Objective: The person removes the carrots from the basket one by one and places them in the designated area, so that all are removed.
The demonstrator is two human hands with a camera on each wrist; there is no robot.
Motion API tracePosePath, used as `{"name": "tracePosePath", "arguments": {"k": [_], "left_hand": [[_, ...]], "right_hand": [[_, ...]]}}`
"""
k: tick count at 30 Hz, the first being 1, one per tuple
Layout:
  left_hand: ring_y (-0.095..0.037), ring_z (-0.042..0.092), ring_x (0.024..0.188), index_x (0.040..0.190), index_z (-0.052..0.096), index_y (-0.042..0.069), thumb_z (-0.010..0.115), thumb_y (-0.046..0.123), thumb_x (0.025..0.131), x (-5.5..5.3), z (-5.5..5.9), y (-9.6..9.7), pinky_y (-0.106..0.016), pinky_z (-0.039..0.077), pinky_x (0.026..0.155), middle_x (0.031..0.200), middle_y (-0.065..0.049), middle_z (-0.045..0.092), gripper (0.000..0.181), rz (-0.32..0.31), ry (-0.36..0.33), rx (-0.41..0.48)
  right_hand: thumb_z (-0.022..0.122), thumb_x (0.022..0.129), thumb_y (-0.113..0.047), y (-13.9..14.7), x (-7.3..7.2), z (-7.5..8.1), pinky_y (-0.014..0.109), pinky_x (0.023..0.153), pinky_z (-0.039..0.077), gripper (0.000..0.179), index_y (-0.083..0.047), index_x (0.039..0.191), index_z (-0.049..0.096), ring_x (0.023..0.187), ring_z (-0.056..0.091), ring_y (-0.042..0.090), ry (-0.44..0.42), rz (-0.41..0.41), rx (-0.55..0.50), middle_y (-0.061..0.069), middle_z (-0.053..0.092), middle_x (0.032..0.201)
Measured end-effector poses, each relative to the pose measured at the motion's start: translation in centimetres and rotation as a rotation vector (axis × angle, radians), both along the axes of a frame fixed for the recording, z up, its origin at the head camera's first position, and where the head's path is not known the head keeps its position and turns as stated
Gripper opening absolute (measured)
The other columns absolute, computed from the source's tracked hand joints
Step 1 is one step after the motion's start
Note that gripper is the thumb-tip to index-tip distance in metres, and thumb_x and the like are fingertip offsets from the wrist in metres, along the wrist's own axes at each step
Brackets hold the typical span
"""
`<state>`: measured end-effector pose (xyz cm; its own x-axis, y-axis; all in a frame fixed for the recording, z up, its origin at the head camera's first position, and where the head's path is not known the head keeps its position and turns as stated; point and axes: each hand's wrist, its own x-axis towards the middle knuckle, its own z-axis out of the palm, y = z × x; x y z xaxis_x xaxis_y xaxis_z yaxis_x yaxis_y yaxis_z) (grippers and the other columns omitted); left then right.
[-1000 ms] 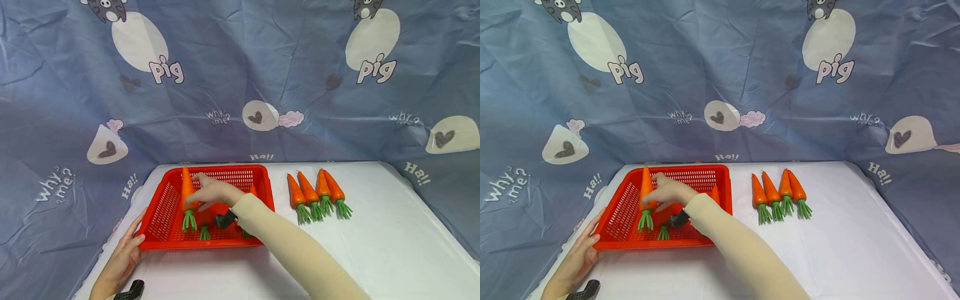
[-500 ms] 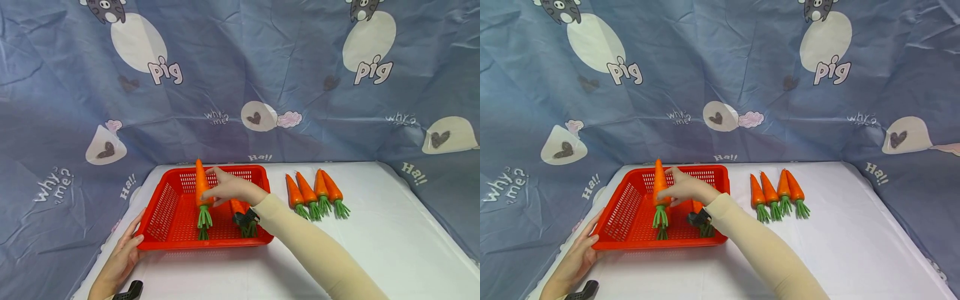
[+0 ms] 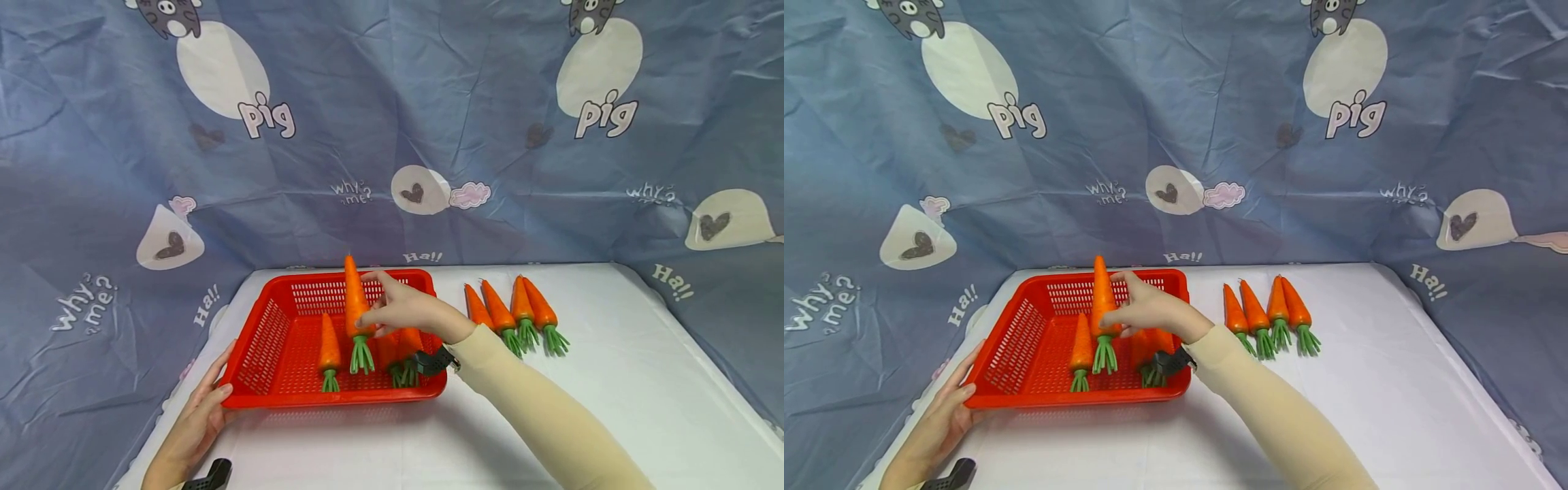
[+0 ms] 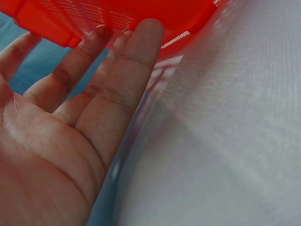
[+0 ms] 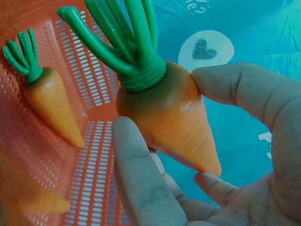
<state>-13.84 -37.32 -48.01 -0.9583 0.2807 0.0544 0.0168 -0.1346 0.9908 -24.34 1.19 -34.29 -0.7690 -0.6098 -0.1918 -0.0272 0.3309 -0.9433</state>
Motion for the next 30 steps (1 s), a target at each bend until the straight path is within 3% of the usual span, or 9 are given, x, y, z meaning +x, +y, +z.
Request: {"name": "tracePosePath", "arguments": {"k": [10,12,18,30], "left_hand": [[0.003,0.056,0.124,0.163,0.008,0.032,0.034,0.016,0.108,0.2,0.3,0.2,-0.026,0.054,0.095,0.149,0.021,0.035,0.063,0.041,-0.012,-0.052],[0.003,0.056,0.125,0.163,0.007,0.032,0.033,0.016,0.107,0.2,0.3,0.2,-0.027,0.054,0.094,0.149,0.02,0.034,0.063,0.038,-0.01,-0.054],[0.003,0.056,0.126,0.163,0.007,0.032,0.034,0.016,0.107,0.1,0.3,0.3,-0.028,0.055,0.094,0.15,0.019,0.033,0.063,0.041,-0.011,-0.053],[0.003,0.056,0.124,0.162,0.007,0.034,0.034,0.017,0.108,0.1,0.3,0.4,-0.027,0.054,0.095,0.15,0.02,0.031,0.063,0.043,-0.032,-0.045]], "right_hand": [[0.08,0.083,-0.022,3.2,1.2,-0.4,0.048,0.085,0.06,0.083,-0.027,0.149,0.03,0.075,0.06,0.024,0.035,-0.054,-0.001,0.009,0.051,0.092],[0.079,0.084,-0.021,3.8,1.5,-0.4,0.047,0.084,0.06,0.083,-0.026,0.15,0.03,0.076,0.058,0.019,0.035,-0.063,-0.002,0.009,0.05,0.092],[0.079,0.085,-0.019,5.8,2.5,-0.8,0.04,0.08,0.061,0.082,-0.026,0.151,0.03,0.079,0.063,0.021,0.031,-0.082,-0.01,0.009,0.051,0.093],[0.078,0.086,-0.02,9.6,4.0,-2.3,0.04,0.083,0.061,0.079,-0.026,0.15,0.031,0.085,0.07,0.026,-0.002,-0.132,-0.038,0.011,0.051,0.099]]}}
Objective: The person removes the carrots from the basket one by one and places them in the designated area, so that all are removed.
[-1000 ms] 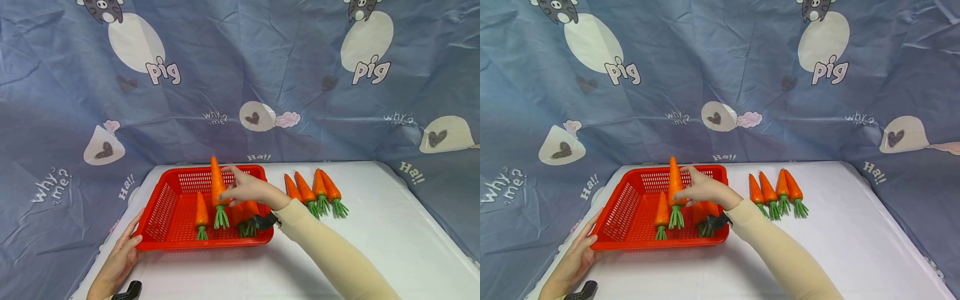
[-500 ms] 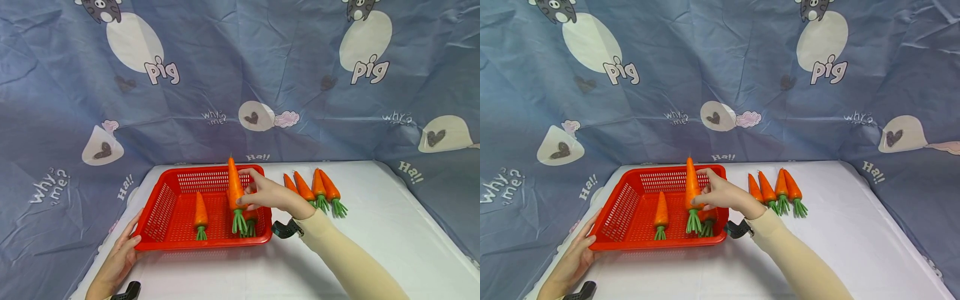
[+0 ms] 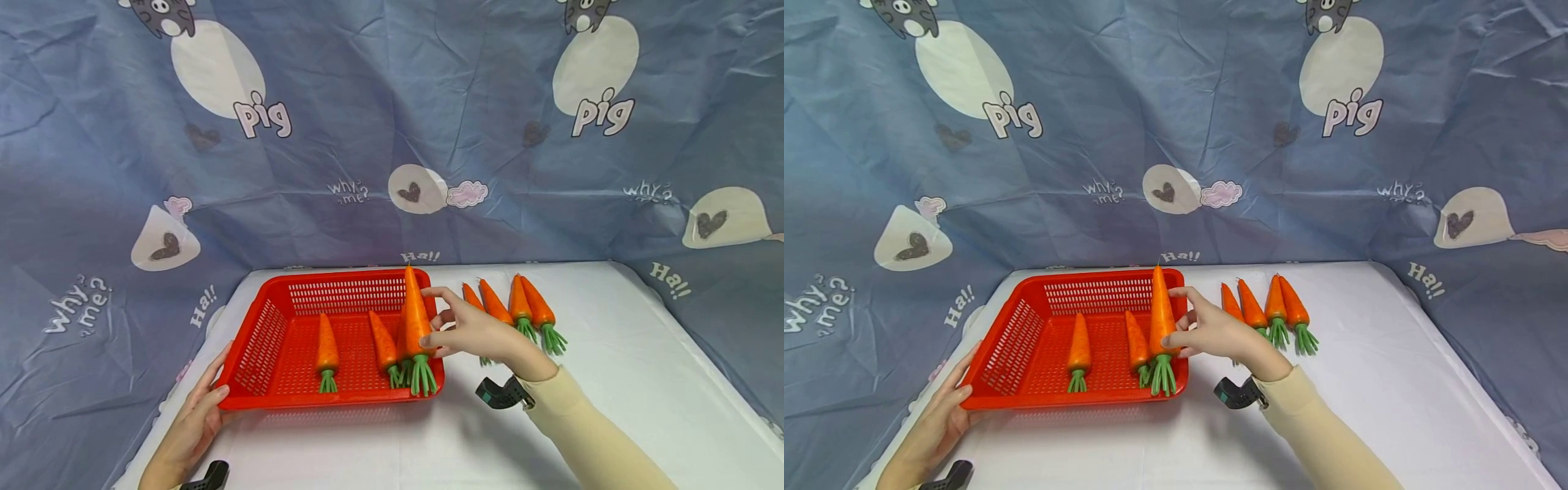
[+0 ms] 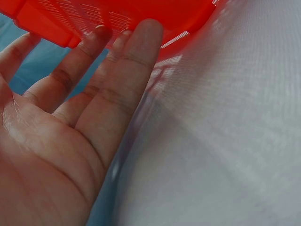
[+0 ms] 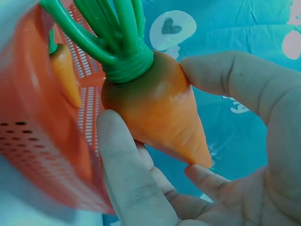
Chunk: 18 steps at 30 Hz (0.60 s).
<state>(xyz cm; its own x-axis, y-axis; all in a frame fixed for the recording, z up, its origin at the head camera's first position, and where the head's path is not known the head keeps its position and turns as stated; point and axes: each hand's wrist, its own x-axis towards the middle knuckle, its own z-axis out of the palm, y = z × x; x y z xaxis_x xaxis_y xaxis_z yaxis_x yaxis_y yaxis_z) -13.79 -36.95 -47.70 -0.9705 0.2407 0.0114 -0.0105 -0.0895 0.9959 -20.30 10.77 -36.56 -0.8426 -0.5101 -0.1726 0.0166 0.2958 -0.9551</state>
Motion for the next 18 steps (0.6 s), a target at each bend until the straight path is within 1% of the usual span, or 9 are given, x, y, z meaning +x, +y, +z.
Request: {"name": "tracePosePath", "arguments": {"k": [9,12,18], "left_hand": [[0.003,0.057,0.124,0.162,0.007,0.033,0.034,0.016,0.108,0.0,0.0,0.0,-0.028,0.055,0.093,0.149,0.022,0.033,0.063,0.0,0.007,-0.01],[0.002,0.057,0.124,0.162,0.007,0.033,0.033,0.016,0.108,0.0,0.1,0.0,-0.028,0.055,0.093,0.149,0.022,0.034,0.063,-0.005,0.013,-0.01],[0.001,0.058,0.124,0.163,0.006,0.032,0.032,0.015,0.108,0.0,0.1,-0.1,-0.029,0.056,0.094,0.149,0.022,0.035,0.063,-0.018,0.025,0.006]], "right_hand": [[0.078,0.087,-0.025,2.4,1.7,-0.9,0.041,0.083,0.06,0.08,-0.03,0.151,0.03,0.089,0.069,0.029,0.016,-0.026,0.028,0.017,0.055,0.106],[0.077,0.087,-0.025,3.1,2.3,-1.2,0.039,0.083,0.06,0.079,-0.031,0.151,0.031,0.091,0.068,0.029,0.019,-0.04,0.038,0.018,0.056,0.109],[0.076,0.088,-0.023,4.4,3.5,-1.8,0.043,0.083,0.06,0.078,-0.029,0.151,0.03,0.092,0.066,0.029,0.04,-0.038,0.028,0.02,0.049,0.114]]}}
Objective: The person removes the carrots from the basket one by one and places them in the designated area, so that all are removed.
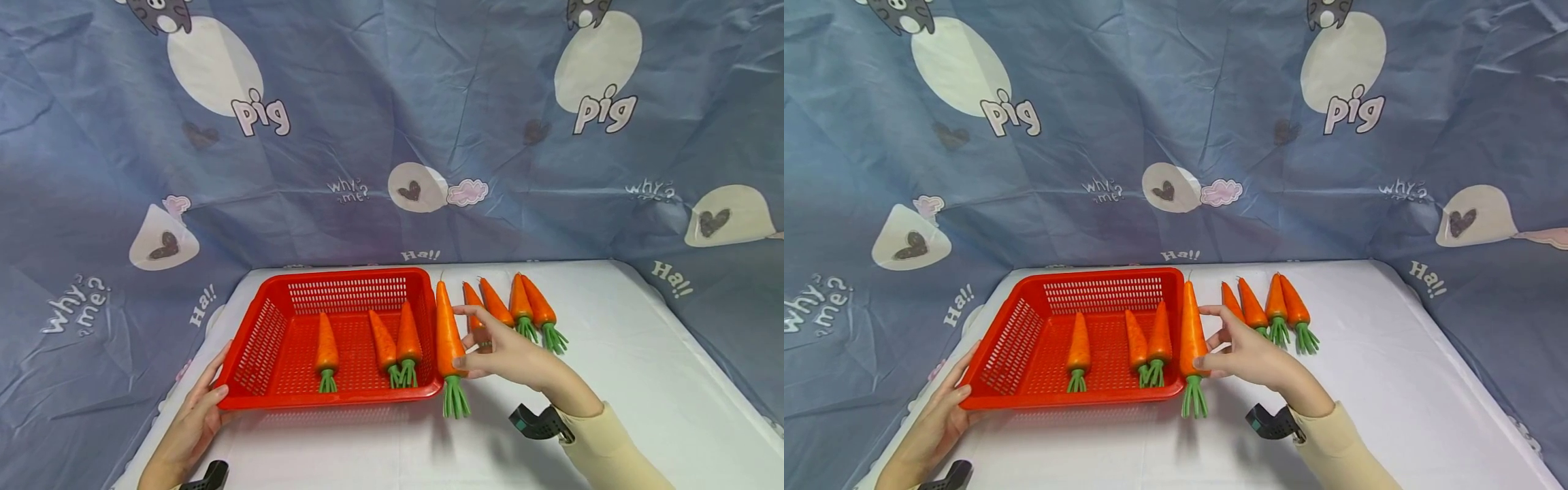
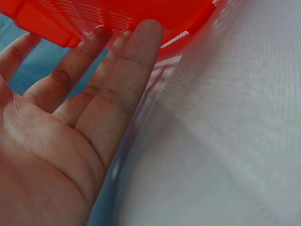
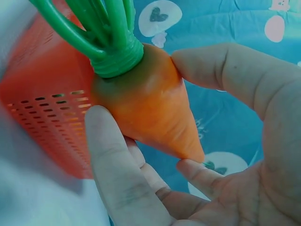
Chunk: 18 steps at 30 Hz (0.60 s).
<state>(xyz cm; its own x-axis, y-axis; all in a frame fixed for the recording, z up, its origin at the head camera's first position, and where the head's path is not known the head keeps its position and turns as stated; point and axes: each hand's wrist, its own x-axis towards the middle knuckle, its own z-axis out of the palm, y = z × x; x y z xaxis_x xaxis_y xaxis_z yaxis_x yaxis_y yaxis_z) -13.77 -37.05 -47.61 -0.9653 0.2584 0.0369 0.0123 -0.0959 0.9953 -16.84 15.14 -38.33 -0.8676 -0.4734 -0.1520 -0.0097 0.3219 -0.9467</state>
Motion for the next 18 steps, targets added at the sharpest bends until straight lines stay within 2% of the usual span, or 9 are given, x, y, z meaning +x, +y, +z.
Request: {"name": "tracePosePath", "arguments": {"k": [4,9,18], "left_hand": [[-0.001,0.059,0.124,0.163,0.006,0.031,0.031,0.013,0.108,0.0,-0.1,0.0,-0.03,0.056,0.094,0.15,0.021,0.036,0.063,-0.01,0.009,0.011],[0.0,0.058,0.125,0.163,0.006,0.031,0.031,0.013,0.108,0.0,-0.1,-0.1,-0.03,0.055,0.094,0.151,0.021,0.035,0.062,-0.011,0.01,0.005],[0.0,0.058,0.124,0.163,0.006,0.031,0.031,0.014,0.108,0.0,-0.1,-0.1,-0.029,0.055,0.094,0.15,0.022,0.036,0.062,-0.008,0.003,0.004]], "right_hand": [[0.073,0.089,-0.021,0.8,0.7,-0.4,0.043,0.083,0.06,0.076,-0.025,0.152,0.03,0.097,0.065,0.029,0.011,0.009,-0.004,0.021,0.046,0.121],[0.07,0.09,-0.015,1.6,1.5,-1.0,0.044,0.083,0.06,0.074,-0.017,0.151,0.028,0.094,0.066,0.03,-0.01,0.012,-0.029,0.02,0.05,0.11],[0.071,0.09,-0.018,3.4,2.8,-2.5,0.035,0.079,0.057,0.076,-0.015,0.151,0.026,0.088,0.069,0.029,-0.002,0.001,0.013,0.018,0.053,0.108]]}}
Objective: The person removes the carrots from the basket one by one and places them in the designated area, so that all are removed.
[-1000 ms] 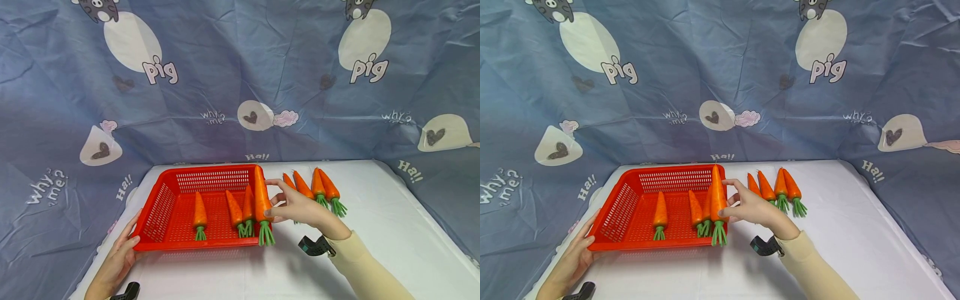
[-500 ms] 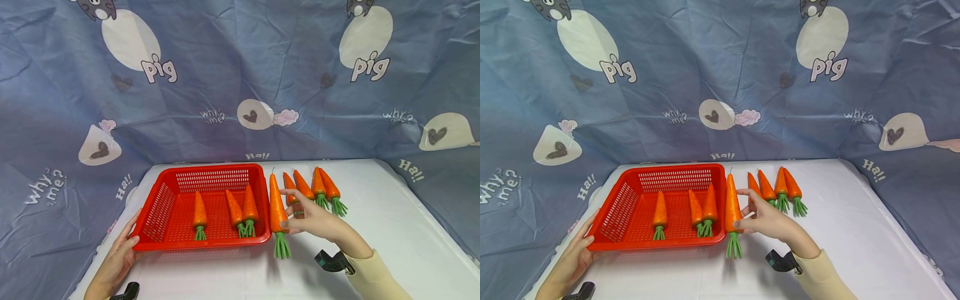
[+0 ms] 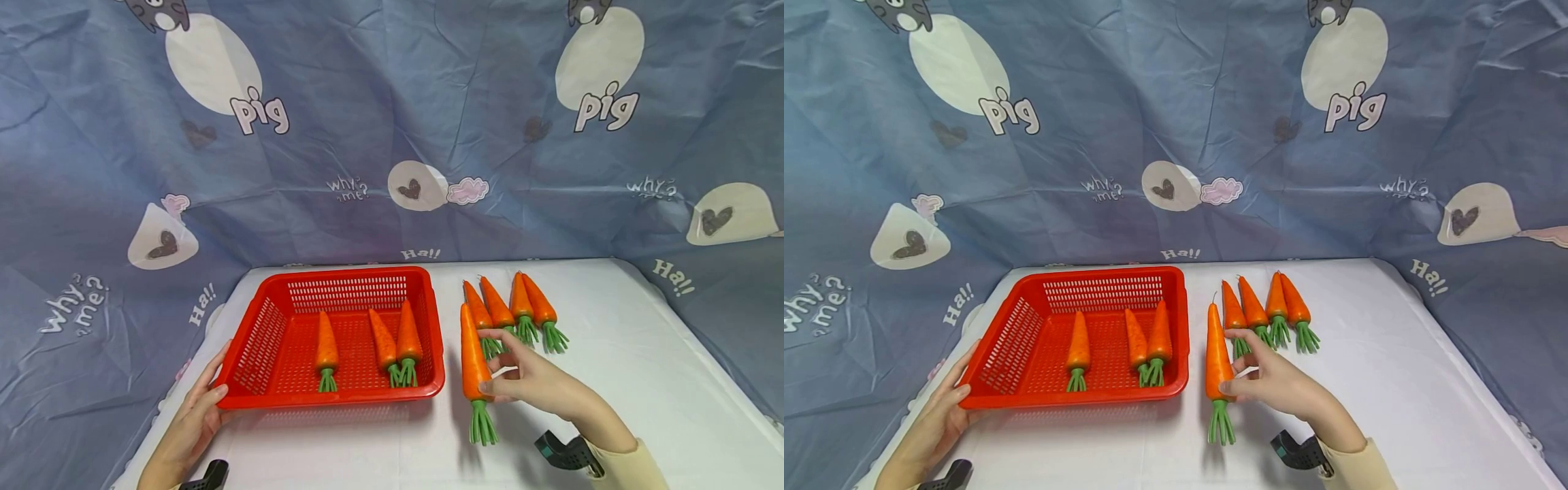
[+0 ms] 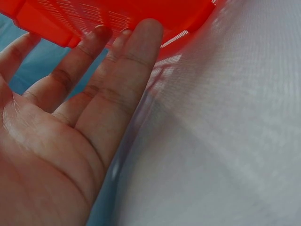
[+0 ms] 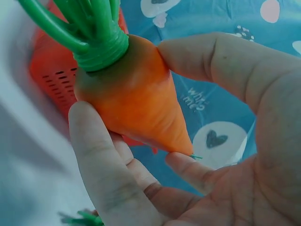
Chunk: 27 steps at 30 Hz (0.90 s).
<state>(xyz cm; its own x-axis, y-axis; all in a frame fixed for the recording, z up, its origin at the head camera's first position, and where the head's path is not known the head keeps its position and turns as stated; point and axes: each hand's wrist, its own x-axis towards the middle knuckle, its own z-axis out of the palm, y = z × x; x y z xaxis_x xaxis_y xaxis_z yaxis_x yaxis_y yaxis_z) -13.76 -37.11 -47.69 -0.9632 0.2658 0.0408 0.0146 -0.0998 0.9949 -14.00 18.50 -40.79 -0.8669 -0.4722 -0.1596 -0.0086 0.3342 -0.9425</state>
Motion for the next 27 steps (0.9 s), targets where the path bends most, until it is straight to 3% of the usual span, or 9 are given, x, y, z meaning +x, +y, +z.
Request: {"name": "tracePosePath", "arguments": {"k": [11,18,27], "left_hand": [[0.002,0.058,0.123,0.162,0.007,0.033,0.033,0.016,0.108,0.1,0.0,0.2,-0.028,0.056,0.093,0.149,0.022,0.034,0.063,0.029,-0.015,-0.021],[0.001,0.058,0.123,0.162,0.006,0.033,0.033,0.016,0.108,0.0,0.0,0.1,-0.028,0.055,0.094,0.149,0.022,0.035,0.063,0.017,-0.018,-0.007],[-0.001,0.059,0.124,0.163,0.006,0.032,0.031,0.014,0.108,-0.1,-0.2,0.0,-0.028,0.055,0.094,0.15,0.021,0.037,0.063,0.006,-0.004,0.013]], "right_hand": [[0.069,0.093,-0.02,2.0,1.8,-1.5,0.036,0.077,0.056,0.075,-0.016,0.152,0.024,0.088,0.069,0.032,-0.088,-0.004,0.029,0.017,0.056,0.106],[0.071,0.091,-0.024,2.9,2.8,-2.7,0.032,0.075,0.054,0.077,-0.015,0.153,0.026,0.081,0.067,0.026,-0.166,-0.039,0.078,0.013,0.057,0.102],[0.073,0.089,-0.025,3.7,4.1,-3.7,0.033,0.075,0.055,0.079,-0.011,0.152,0.028,0.083,0.068,0.026,-0.243,-0.063,0.139,0.012,0.059,0.102]]}}
